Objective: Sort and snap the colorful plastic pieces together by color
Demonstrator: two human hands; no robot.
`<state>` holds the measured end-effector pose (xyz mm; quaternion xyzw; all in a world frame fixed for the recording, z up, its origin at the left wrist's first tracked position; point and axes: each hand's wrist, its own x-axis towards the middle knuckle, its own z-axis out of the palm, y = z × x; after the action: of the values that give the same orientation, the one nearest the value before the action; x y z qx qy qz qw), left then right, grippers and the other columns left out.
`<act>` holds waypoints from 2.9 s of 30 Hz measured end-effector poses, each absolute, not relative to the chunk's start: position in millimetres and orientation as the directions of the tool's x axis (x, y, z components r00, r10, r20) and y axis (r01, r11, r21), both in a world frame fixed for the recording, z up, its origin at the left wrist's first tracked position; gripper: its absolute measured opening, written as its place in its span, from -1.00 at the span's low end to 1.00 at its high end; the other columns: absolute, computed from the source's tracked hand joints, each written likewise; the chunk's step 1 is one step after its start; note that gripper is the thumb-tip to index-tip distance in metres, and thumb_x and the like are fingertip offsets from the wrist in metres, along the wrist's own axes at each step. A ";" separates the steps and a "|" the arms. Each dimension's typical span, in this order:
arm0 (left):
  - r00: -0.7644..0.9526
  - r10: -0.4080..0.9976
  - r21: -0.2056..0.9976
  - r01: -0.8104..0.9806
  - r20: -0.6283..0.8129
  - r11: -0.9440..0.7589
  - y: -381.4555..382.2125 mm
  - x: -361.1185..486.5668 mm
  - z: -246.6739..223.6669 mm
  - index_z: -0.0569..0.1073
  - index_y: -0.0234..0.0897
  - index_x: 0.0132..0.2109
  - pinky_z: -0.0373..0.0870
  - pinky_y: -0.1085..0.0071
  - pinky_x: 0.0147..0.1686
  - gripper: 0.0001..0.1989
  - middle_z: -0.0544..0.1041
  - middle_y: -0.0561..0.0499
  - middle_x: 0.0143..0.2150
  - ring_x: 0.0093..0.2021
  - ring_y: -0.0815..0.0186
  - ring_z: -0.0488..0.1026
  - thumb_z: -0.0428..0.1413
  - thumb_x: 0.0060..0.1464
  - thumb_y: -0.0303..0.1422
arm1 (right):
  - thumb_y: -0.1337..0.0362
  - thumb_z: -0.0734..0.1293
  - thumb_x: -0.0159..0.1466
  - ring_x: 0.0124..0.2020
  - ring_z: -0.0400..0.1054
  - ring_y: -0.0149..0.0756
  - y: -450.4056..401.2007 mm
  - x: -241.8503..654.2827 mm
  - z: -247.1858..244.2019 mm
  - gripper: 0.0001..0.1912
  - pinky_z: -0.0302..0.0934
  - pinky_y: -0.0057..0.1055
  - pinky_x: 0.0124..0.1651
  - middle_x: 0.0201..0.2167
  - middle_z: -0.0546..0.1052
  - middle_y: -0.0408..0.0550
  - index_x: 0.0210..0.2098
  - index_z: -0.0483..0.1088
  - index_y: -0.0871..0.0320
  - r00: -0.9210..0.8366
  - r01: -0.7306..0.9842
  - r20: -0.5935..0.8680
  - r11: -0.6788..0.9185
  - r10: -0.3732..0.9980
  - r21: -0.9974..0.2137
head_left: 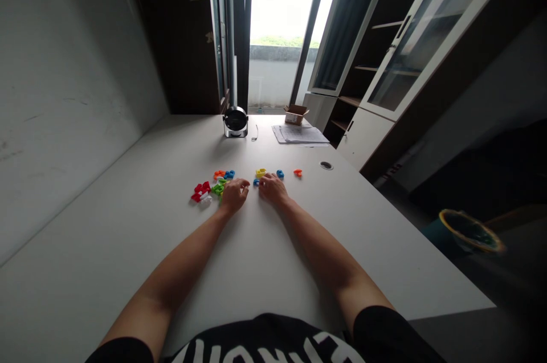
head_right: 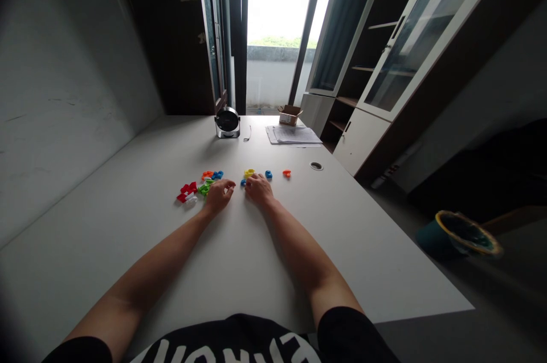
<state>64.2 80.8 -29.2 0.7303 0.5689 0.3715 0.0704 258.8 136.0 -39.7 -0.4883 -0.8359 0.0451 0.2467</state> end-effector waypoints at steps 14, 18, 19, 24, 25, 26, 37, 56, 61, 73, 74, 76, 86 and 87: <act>0.081 0.883 0.526 0.777 0.463 -0.347 80.0 64.5 -28.0 0.56 -0.19 -0.18 0.31 0.17 0.04 -0.81 0.63 -0.02 -0.18 -0.13 0.15 0.52 0.05 0.19 -0.44 | 0.28 0.25 0.39 -0.02 0.31 -0.16 138.3 265.6 -34.3 -0.80 0.19 -0.25 0.08 -0.07 0.50 0.03 -0.14 0.53 0.08 -0.355 0.725 0.508 0.574 0.785 -0.381; 0.078 0.889 0.536 0.773 0.452 -0.340 80.4 63.6 -28.3 0.56 -0.19 -0.19 0.32 0.17 0.04 -0.81 0.63 0.00 -0.19 -0.14 0.16 0.52 0.04 0.18 -0.45 | 0.25 0.20 0.39 0.03 0.25 -0.05 149.4 285.3 -30.2 -0.72 0.12 -0.16 0.15 -0.04 0.49 0.11 -0.06 0.52 0.13 -0.064 0.839 0.557 0.347 0.828 -0.420; 0.077 0.891 0.538 0.773 0.448 -0.337 80.4 63.4 -28.1 0.56 -0.19 -0.20 0.32 0.17 0.04 -0.81 0.63 0.00 -0.19 -0.15 0.16 0.52 0.04 0.18 -0.45 | 0.23 0.19 0.39 0.05 0.23 -0.03 152.5 291.0 -30.4 -0.70 0.09 -0.14 0.16 -0.02 0.48 0.12 -0.04 0.52 0.14 -0.004 0.858 0.562 0.291 0.827 -0.423; 0.081 0.891 0.537 0.772 0.447 -0.340 80.1 63.2 -27.9 0.57 -0.19 -0.19 0.32 0.17 0.03 -0.80 0.63 0.00 -0.22 -0.15 0.16 0.52 0.04 0.19 -0.44 | 0.17 0.22 0.36 0.05 0.21 0.04 164.0 309.8 -38.6 -0.68 0.04 -0.09 0.13 -0.06 0.49 0.18 -0.09 0.55 0.14 0.126 0.909 0.488 0.096 0.864 -0.405; 0.083 0.889 0.536 0.771 0.450 -0.343 80.1 63.2 -28.1 0.57 -0.19 -0.19 0.32 0.17 0.03 -0.80 0.63 0.00 -0.21 -0.15 0.16 0.52 0.03 0.19 -0.44 | 0.16 0.22 0.36 0.05 0.20 0.05 165.5 311.0 -40.6 -0.68 0.03 -0.08 0.12 -0.08 0.49 0.19 -0.12 0.56 0.14 0.137 0.912 0.473 0.075 0.870 -0.403; 0.084 0.888 0.535 0.770 0.452 -0.346 80.3 63.2 -28.3 0.57 -0.19 -0.19 0.32 0.17 0.03 -0.80 0.63 0.00 -0.21 -0.15 0.16 0.52 0.03 0.19 -0.44 | 0.16 0.22 0.36 0.05 0.20 0.05 166.9 311.5 -42.5 -0.69 0.03 -0.08 0.11 -0.09 0.49 0.19 -0.14 0.57 0.13 0.146 0.913 0.462 0.060 0.875 -0.403; 0.087 0.890 0.540 0.768 0.447 -0.346 80.3 63.4 -28.9 0.57 -0.17 -0.19 0.31 0.16 0.05 -0.80 0.64 0.00 -0.18 -0.11 0.15 0.52 0.03 0.21 -0.42 | 0.10 0.26 0.34 0.06 0.21 0.06 175.4 312.7 -53.7 -0.71 0.02 -0.07 0.10 -0.07 0.52 0.15 -0.14 0.54 0.09 0.142 0.911 0.405 0.041 0.903 -0.411; 0.092 0.907 0.536 0.780 0.412 -0.323 80.2 63.4 -28.6 0.57 -0.19 -0.18 0.28 0.19 0.06 -0.81 0.64 0.00 -0.16 -0.13 0.18 0.51 0.04 0.21 -0.40 | 0.22 0.34 0.31 0.06 0.21 0.01 175.2 311.9 -59.6 -0.71 -0.04 -0.16 0.09 -0.02 0.51 0.10 0.01 0.48 0.05 0.115 0.938 0.408 0.036 0.906 -0.344; 0.063 0.903 0.496 0.818 0.424 -0.290 79.4 63.2 -29.7 0.57 -0.19 -0.17 0.28 0.17 0.05 -0.80 0.63 -0.02 -0.13 -0.08 0.15 0.49 0.03 0.23 -0.40 | 0.24 0.34 0.31 0.06 0.21 0.01 176.5 312.4 -61.0 -0.73 -0.04 -0.16 0.09 -0.03 0.51 0.10 0.00 0.49 0.06 0.107 0.933 0.418 0.055 0.902 -0.356; -0.072 0.925 0.296 0.954 0.372 -0.045 81.3 47.6 -27.2 0.53 -0.22 -0.02 0.15 0.05 0.24 -0.76 0.44 -0.17 0.15 0.21 -0.03 0.24 0.05 0.22 -0.32 | 0.23 0.27 0.34 0.04 0.22 0.02 169.0 305.4 -53.9 -0.73 -0.02 -0.14 0.10 -0.05 0.50 0.14 -0.02 0.48 0.12 0.085 0.926 0.483 0.109 0.872 -0.360; -0.074 0.927 0.287 0.957 0.367 -0.037 81.6 47.3 -27.0 0.53 -0.21 0.00 0.13 0.05 0.26 -0.74 0.42 -0.18 0.18 0.23 -0.03 0.22 0.05 0.23 -0.32 | 0.24 0.27 0.34 0.03 0.23 0.02 167.1 302.8 -52.4 -0.74 -0.02 -0.14 0.10 -0.05 0.50 0.13 -0.02 0.48 0.12 0.075 0.926 0.496 0.125 0.865 -0.357; -0.064 0.930 0.270 0.962 0.362 -0.039 82.4 47.0 -27.8 0.51 -0.20 0.07 0.05 0.04 0.32 -0.69 0.37 -0.17 0.26 0.30 -0.03 0.16 0.04 0.23 -0.31 | 0.26 0.26 0.34 0.03 0.24 0.01 162.8 296.7 -49.5 -0.73 -0.02 -0.14 0.11 -0.04 0.51 0.12 -0.02 0.48 0.12 0.044 0.920 0.523 0.170 0.851 -0.354; 0.056 0.925 0.185 0.973 0.376 -0.134 90.3 41.9 -36.0 0.44 -0.16 0.21 -0.16 -0.02 0.40 -0.58 0.39 -0.13 0.30 0.37 -0.03 0.10 0.06 0.22 -0.27 | 0.32 0.25 0.35 0.02 0.27 -0.07 143.1 273.0 -38.3 -0.81 0.00 -0.19 0.08 -0.09 0.55 0.03 -0.15 0.51 0.09 -0.101 0.885 0.543 0.324 0.834 -0.333; 0.070 0.923 0.190 0.970 0.379 -0.152 90.6 42.1 -35.1 0.45 -0.16 0.19 -0.11 0.01 0.39 -0.60 0.41 -0.13 0.27 0.34 -0.01 0.14 0.06 0.22 -0.27 | 0.32 0.25 0.35 0.02 0.27 -0.08 142.4 272.7 -37.5 -0.81 0.00 -0.20 0.07 -0.09 0.55 0.03 -0.16 0.51 0.09 -0.106 0.887 0.538 0.324 0.836 -0.330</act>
<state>42.1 90.6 -35.1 0.7293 0.6488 0.2095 -0.0565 272.7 142.4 -37.5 -0.5801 -0.7425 -0.0376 0.3327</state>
